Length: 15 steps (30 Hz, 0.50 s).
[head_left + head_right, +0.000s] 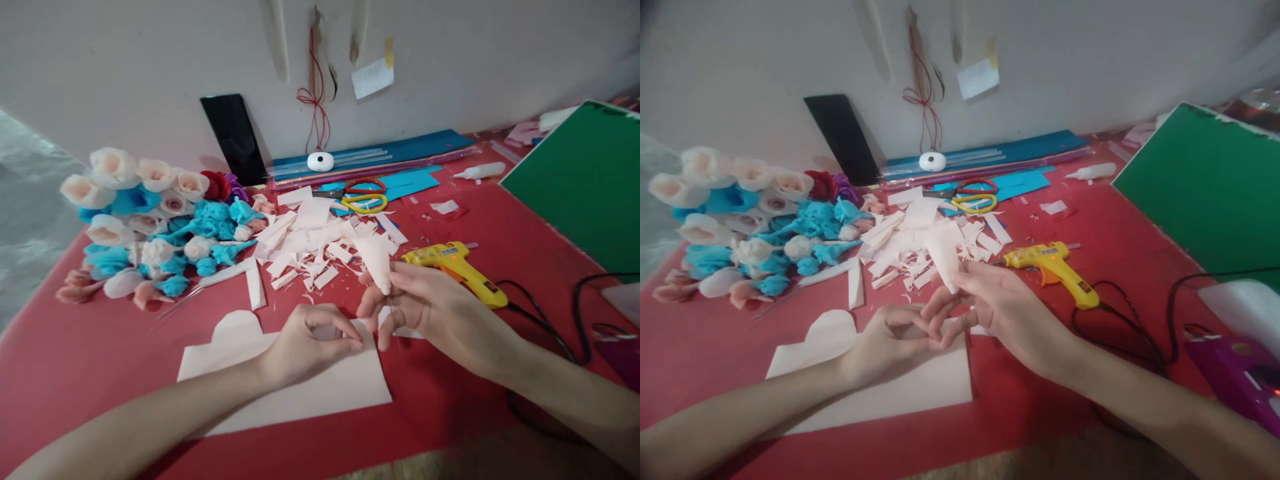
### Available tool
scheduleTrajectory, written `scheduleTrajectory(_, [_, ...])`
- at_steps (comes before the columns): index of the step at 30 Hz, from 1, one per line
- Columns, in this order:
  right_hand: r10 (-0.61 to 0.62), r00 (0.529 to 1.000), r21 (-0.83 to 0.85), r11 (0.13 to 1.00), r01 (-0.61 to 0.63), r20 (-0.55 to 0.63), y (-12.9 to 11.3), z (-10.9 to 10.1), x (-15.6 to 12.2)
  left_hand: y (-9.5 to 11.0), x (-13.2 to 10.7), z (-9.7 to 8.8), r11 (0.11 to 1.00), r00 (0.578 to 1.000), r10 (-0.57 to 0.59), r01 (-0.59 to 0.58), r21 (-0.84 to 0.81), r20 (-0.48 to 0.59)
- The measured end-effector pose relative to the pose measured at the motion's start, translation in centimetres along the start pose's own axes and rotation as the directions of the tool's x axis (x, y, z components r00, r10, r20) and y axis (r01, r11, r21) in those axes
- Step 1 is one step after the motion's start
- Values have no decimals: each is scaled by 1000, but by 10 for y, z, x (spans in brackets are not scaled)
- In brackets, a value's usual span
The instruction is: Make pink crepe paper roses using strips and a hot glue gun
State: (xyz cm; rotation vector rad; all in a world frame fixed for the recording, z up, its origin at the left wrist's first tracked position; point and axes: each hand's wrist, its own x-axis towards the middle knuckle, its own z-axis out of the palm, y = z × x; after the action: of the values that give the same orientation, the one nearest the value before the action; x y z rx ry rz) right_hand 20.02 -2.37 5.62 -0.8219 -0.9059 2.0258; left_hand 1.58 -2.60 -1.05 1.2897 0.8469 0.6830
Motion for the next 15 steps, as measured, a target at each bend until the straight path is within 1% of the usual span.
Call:
scheduleTrajectory(3, [14, 999, 33, 999, -15, 38, 1, 0, -1, -2, 0, 2, 995, 1000, -28, 27, -98, -9])
scheduleTrajectory(7, [24, 995, 63, 998, -30, 93, 3, 0, -2, -2, 1, 5, 975, 999, -33, 25, -222, -32])
scheduleTrajectory(11, [41, 991, 103, 993, -54, 127, 2, 1, -4, -3, 2, 3, 963, 996, -43, 22, -268, -74])
scheduleTrajectory(15, [81, 984, 146, 984, -104, 156, -1, 4, -6, -6, 1, 2, 958, 994, -54, 23, -284, -99])
